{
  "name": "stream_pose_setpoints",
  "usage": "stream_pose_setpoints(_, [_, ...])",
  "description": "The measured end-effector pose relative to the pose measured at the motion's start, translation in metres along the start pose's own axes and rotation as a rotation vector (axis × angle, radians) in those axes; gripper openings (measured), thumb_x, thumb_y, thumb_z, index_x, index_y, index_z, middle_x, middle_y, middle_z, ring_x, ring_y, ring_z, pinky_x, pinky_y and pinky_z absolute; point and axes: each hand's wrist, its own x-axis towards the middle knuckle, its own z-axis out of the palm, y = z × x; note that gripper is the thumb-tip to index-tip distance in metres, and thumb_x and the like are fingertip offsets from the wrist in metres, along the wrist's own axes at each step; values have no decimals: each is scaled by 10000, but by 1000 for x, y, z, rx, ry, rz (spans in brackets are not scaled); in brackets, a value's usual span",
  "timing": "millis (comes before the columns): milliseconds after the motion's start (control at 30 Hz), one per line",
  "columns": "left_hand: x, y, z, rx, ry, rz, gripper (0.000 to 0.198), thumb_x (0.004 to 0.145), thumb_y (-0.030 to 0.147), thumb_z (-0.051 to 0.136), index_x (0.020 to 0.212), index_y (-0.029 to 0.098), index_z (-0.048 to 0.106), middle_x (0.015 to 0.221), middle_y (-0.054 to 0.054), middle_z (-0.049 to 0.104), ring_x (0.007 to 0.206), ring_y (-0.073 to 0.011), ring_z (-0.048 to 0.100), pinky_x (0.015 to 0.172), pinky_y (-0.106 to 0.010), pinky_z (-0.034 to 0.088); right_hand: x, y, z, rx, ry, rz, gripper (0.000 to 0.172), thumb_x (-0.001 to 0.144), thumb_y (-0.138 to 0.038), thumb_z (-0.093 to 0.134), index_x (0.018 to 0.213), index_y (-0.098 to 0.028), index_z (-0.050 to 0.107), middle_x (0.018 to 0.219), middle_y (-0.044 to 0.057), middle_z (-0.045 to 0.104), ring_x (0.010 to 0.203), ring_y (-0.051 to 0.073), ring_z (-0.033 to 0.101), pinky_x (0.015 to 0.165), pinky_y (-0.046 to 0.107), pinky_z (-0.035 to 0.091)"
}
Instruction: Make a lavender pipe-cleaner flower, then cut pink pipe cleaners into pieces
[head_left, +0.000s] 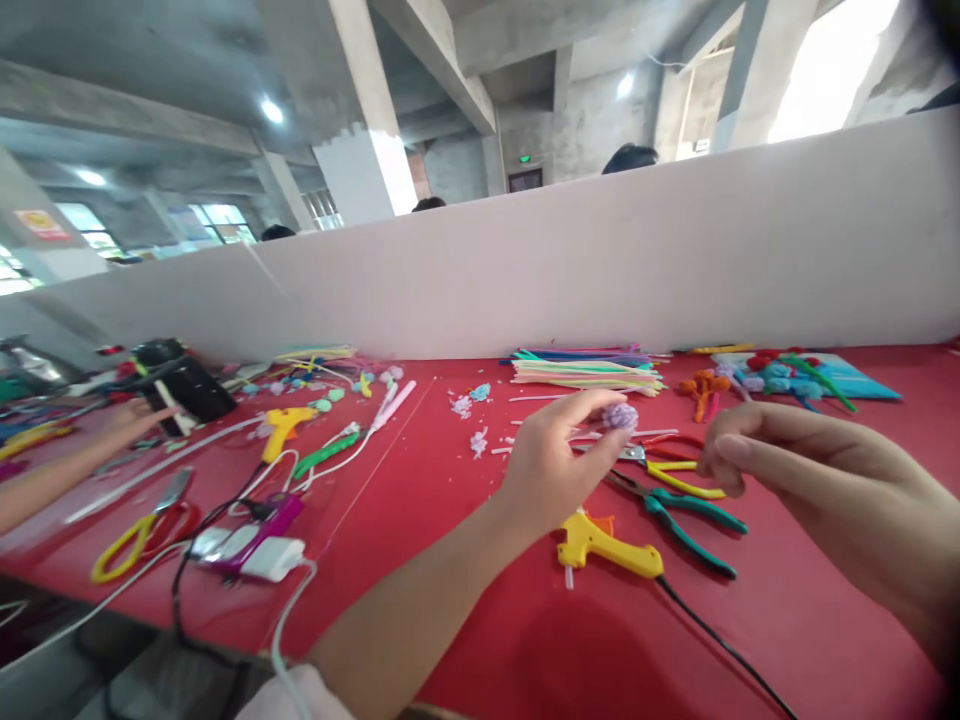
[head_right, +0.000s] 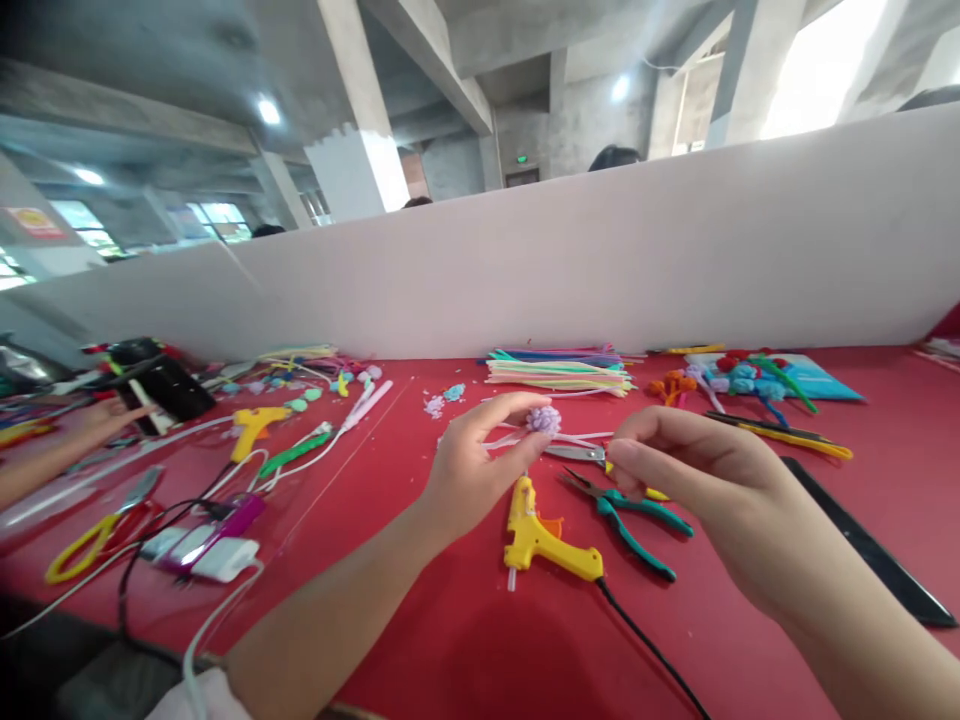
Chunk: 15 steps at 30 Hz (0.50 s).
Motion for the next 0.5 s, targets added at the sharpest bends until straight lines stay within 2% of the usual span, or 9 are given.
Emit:
stream_pose_setpoints(100, [-14, -2, -9, 4, 52, -34, 202, 807, 225, 537, 1003, 212, 584, 937, -18, 658, 847, -123, 606, 798, -254, 490, -6, 5, 3, 10, 79, 23, 219, 717, -439, 615, 823, -248, 625, 657, 16, 573, 602, 150, 508, 496, 256, 393])
stream_pose_setpoints(167, [-26, -2, -13, 3, 63, -64, 194, 813, 243, 528, 996, 207, 582, 935, -24, 657, 843, -126, 606, 795, -260, 493, -9, 8, 8, -1, 109, 37, 340, 701, -433, 635, 1007, -293, 591, 791, 34, 631, 671, 168, 564, 530, 259, 435])
stream_pose_setpoints(233, [-38, 1, -14, 6, 58, -78, 198, 814, 246, 526, 1000, 205, 580, 948, -31, 654, 855, -133, 605, 804, -270, 492, -15, 10, 13, 9, 61, 15, 485, 677, -420, 660, 1132, -326, 522, 959, 45, 641, 808, 199, 596, 633, 283, 481])
stream_pose_setpoints(300, [-49, 6, -13, 12, 46, -70, 214, 811, 232, 529, 1018, 207, 575, 983, -37, 649, 887, -140, 600, 827, -279, 483, -22, 10, 18, 4, -27, -19, 476, 676, -401, 670, 1122, -311, 527, 1068, 42, 613, 955, 222, 571, 777, 313, 476])
stream_pose_setpoints(367, [-59, 15, -11, 13, 32, -54, 228, 806, 221, 534, 1030, 214, 573, 995, -36, 648, 901, -145, 601, 830, -281, 482, -32, 7, 23, -22, -103, -43, 332, 711, -387, 650, 1014, -270, 584, 1085, 42, 605, 1023, 229, 540, 873, 324, 432])
stream_pose_setpoints(433, [-68, 26, -10, 1, 25, -45, 234, 804, 218, 535, 1036, 224, 571, 1004, -36, 649, 911, -153, 602, 824, -285, 487, -43, 0, 29, -39, -132, -51, 243, 749, -387, 616, 942, -240, 607, 1046, 48, 618, 1003, 229, 545, 868, 327, 433])
stream_pose_setpoints(500, [-77, 38, -9, -27, 24, -43, 232, 810, 219, 530, 1039, 230, 569, 1022, -37, 645, 933, -158, 597, 833, -292, 485, -55, -9, 35, -21, -130, -82, 240, 768, -384, 595, 947, -223, 595, 999, 56, 628, 968, 228, 556, 840, 336, 447])
